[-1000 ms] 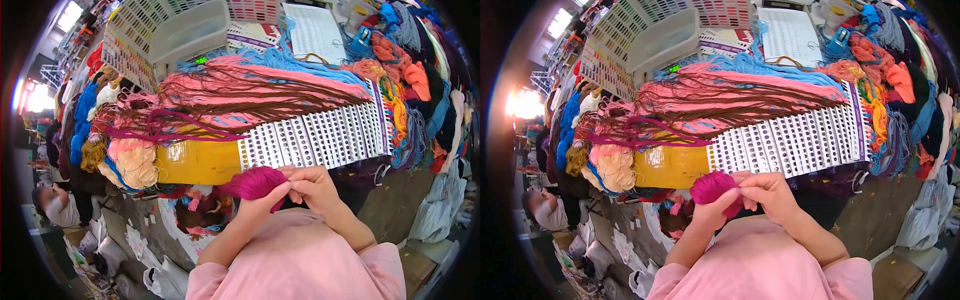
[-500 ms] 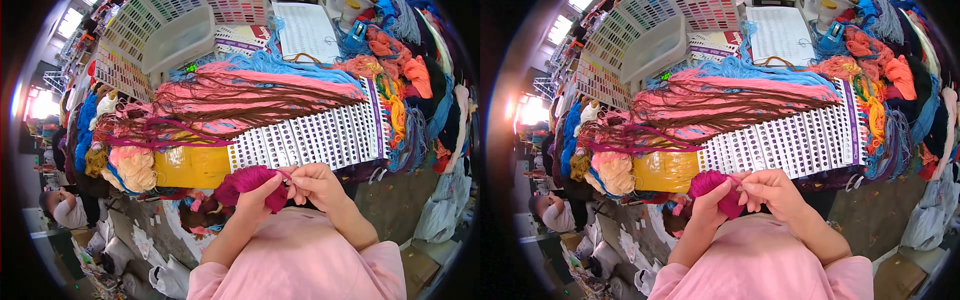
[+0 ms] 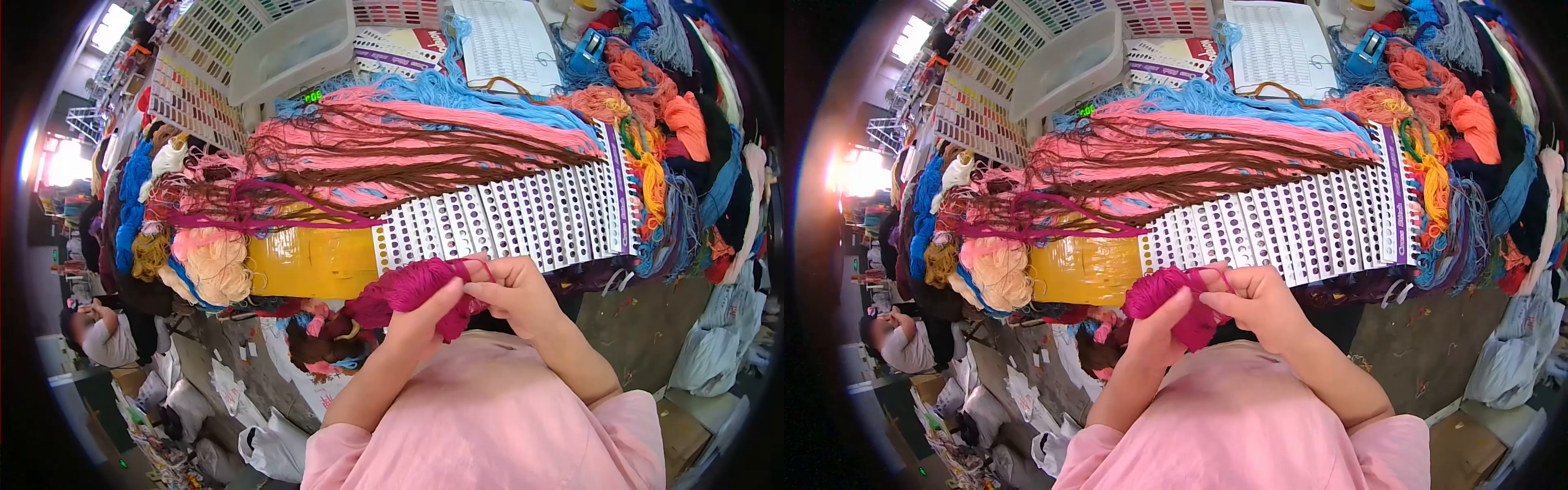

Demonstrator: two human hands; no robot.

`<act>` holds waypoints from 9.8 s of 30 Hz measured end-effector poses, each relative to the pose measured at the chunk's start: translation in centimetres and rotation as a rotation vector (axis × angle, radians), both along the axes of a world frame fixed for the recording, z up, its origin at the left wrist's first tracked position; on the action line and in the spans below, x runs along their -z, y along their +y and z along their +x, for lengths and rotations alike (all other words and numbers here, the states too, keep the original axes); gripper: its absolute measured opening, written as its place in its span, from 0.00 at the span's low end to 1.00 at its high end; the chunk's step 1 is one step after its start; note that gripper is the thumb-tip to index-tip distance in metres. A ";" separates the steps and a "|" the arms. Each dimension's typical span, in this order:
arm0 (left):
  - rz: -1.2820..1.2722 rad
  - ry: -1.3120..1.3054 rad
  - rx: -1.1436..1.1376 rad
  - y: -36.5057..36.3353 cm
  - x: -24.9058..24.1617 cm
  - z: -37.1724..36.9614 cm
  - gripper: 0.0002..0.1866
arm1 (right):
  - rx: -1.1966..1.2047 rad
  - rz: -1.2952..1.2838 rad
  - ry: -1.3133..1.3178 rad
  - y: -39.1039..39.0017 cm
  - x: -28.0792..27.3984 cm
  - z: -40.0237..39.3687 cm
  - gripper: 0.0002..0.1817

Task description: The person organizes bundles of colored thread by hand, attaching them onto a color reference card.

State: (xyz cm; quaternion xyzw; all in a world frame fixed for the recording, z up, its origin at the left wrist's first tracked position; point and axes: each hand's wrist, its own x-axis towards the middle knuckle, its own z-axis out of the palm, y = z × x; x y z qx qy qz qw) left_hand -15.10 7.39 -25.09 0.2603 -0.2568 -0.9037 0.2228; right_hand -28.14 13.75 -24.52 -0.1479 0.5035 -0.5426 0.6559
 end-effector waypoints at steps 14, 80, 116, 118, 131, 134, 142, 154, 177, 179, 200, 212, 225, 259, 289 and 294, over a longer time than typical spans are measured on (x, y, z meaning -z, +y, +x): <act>0.192 0.016 -0.084 -1.0 0.8 0.1 0.13 | 0.034 -0.089 -0.209 -0.6 0.1 -0.2 0.06; 0.354 -0.121 -0.362 -10.2 8.1 13.3 0.05 | 0.089 -0.099 1.047 -6.5 1.4 -8.4 0.07; -0.290 -0.597 0.267 -12.5 10.6 3.3 0.08 | 0.128 -0.338 0.925 -10.8 13.1 3.6 0.08; -0.363 -0.734 0.287 -13.5 9.4 5.0 0.07 | -0.041 -0.320 1.351 -11.1 12.1 4.3 0.17; -0.226 -0.542 -0.670 -20.1 -1.1 22.4 0.04 | -0.073 -0.215 1.458 -11.4 11.9 5.1 0.19; -0.134 -0.663 -0.325 -11.8 -0.5 14.0 0.14 | 0.032 -0.362 1.283 -10.4 11.2 4.8 0.16; -0.018 -0.160 0.006 -6.1 2.9 6.1 0.24 | -0.119 -0.096 0.071 -6.9 4.2 5.6 0.05; 0.080 -0.069 -0.170 -4.4 2.1 5.1 0.12 | -0.073 -0.084 -0.229 -5.4 3.2 4.0 0.06; 0.011 0.062 -0.083 -4.2 1.6 4.7 0.24 | -0.097 -0.014 -0.050 -6.1 0.8 4.4 0.06; -0.016 0.066 -0.064 -4.3 1.6 4.8 0.26 | -0.107 -0.016 -0.027 -6.1 1.0 4.6 0.06; 0.079 0.102 -0.117 -4.3 1.9 4.9 0.28 | -0.089 -0.036 -0.131 -5.7 1.7 4.0 0.04; 0.106 0.135 -0.128 -4.2 2.1 5.0 0.26 | -0.139 -0.053 0.006 -5.6 1.2 3.7 0.03; 0.013 -0.059 -0.174 -4.6 1.3 4.7 0.08 | -0.179 -0.171 -0.337 -4.9 2.1 3.0 0.02; 0.364 -0.238 -0.431 -9.7 9.3 16.3 0.07 | 0.416 -0.192 1.287 -2.9 -0.2 -19.5 0.08; 0.514 0.096 -0.196 -11.2 9.9 5.6 0.07 | 0.047 -0.398 1.182 -9.9 12.3 1.9 0.08; 0.333 0.128 -0.172 -11.9 9.3 4.9 0.07 | 0.042 -0.313 0.981 -10.0 11.6 1.4 0.07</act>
